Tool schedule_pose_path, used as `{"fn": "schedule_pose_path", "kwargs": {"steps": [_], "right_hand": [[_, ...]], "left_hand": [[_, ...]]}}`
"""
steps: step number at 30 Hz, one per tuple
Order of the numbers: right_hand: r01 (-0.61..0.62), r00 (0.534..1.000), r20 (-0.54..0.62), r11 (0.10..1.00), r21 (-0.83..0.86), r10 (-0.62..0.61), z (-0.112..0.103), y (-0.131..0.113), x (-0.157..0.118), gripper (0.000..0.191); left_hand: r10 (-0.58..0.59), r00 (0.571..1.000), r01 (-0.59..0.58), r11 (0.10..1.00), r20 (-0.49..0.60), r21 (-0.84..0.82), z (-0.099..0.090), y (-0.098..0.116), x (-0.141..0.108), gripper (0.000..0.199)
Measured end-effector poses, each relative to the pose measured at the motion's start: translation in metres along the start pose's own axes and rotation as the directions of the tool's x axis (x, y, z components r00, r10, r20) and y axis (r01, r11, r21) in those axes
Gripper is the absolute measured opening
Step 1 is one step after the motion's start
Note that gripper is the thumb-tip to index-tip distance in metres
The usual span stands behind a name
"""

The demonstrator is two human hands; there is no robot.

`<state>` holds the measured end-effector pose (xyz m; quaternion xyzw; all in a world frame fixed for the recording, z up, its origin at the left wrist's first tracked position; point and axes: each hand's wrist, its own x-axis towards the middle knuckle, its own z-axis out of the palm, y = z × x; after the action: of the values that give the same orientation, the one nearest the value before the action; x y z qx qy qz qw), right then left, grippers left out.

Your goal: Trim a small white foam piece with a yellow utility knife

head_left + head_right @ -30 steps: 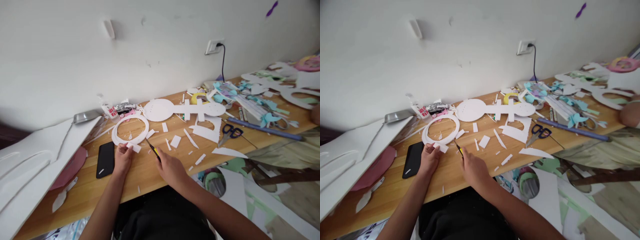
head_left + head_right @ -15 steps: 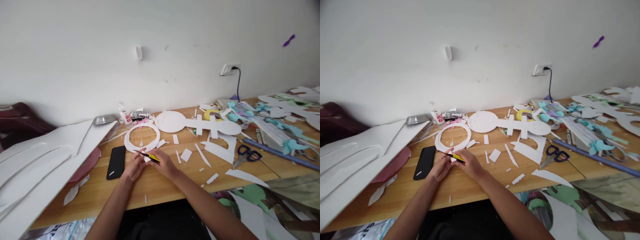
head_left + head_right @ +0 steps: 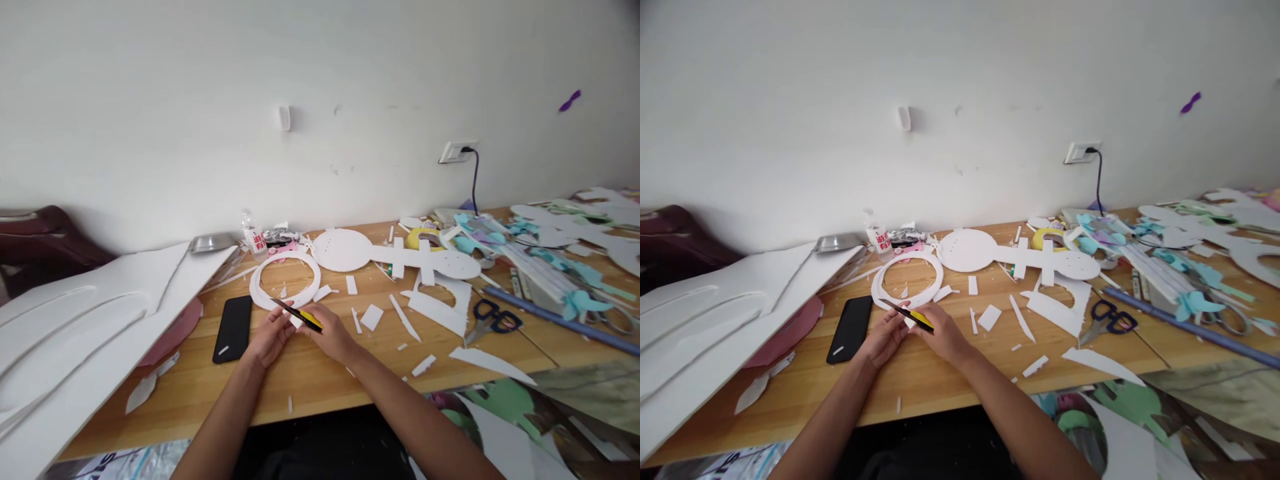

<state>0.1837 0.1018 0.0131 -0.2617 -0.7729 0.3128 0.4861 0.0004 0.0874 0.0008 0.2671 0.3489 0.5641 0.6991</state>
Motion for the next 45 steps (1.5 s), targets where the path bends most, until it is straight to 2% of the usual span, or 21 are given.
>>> {"fn": "schedule_pose_path", "kwargs": {"steps": [5, 11, 18, 23, 27, 31, 37, 45], "right_hand": [[0.017, 1.0, -0.01, 0.998, -0.059, -0.018, 0.001, 0.004, 0.0, 0.031], [0.07, 0.997, 0.041, 0.995, -0.074, -0.067, 0.008, 0.012, -0.003, 0.045], [0.034, 0.998, -0.052, 0.992, -0.122, -0.04, 0.011, 0.013, -0.004, 0.039], [-0.128, 0.99, -0.055, 0.992, 0.006, 0.128, 0.006, 0.006, -0.002, 0.032], [-0.311, 0.947, -0.055, 0.946, 0.094, 0.317, 0.001, 0.001, 0.002, 0.027], [-0.422, 0.902, 0.001, 0.88, 0.217, 0.433, -0.005, 0.004, 0.005, 0.031], [-0.485, 0.868, 0.079, 0.801, 0.352, 0.491, -0.005, 0.011, 0.008, 0.038], [-0.521, 0.829, -0.018, 0.785, 0.334, 0.559, -0.004, 0.009, 0.01, 0.039]], "left_hand": [[0.037, 0.998, -0.037, 0.999, -0.052, 0.006, -0.002, -0.001, 0.004, 0.039], [0.062, 0.996, -0.062, 0.998, -0.06, 0.001, -0.001, -0.004, 0.004, 0.043], [0.068, 0.997, -0.067, 0.997, -0.024, 0.049, 0.005, -0.003, 0.001, 0.037], [0.065, 0.998, -0.064, 0.994, -0.016, 0.089, 0.006, -0.004, 0.002, 0.034], [0.064, 0.997, -0.06, 0.996, -0.048, 0.07, 0.006, -0.004, 0.002, 0.035], [0.044, 0.997, -0.04, 0.997, -0.062, 0.065, 0.007, -0.003, 0.001, 0.036], [0.085, 0.993, -0.077, 0.992, -0.076, 0.099, 0.003, -0.006, 0.004, 0.032], [0.173, 0.97, -0.147, 0.977, -0.17, 0.156, 0.007, -0.004, 0.006, 0.037]]}}
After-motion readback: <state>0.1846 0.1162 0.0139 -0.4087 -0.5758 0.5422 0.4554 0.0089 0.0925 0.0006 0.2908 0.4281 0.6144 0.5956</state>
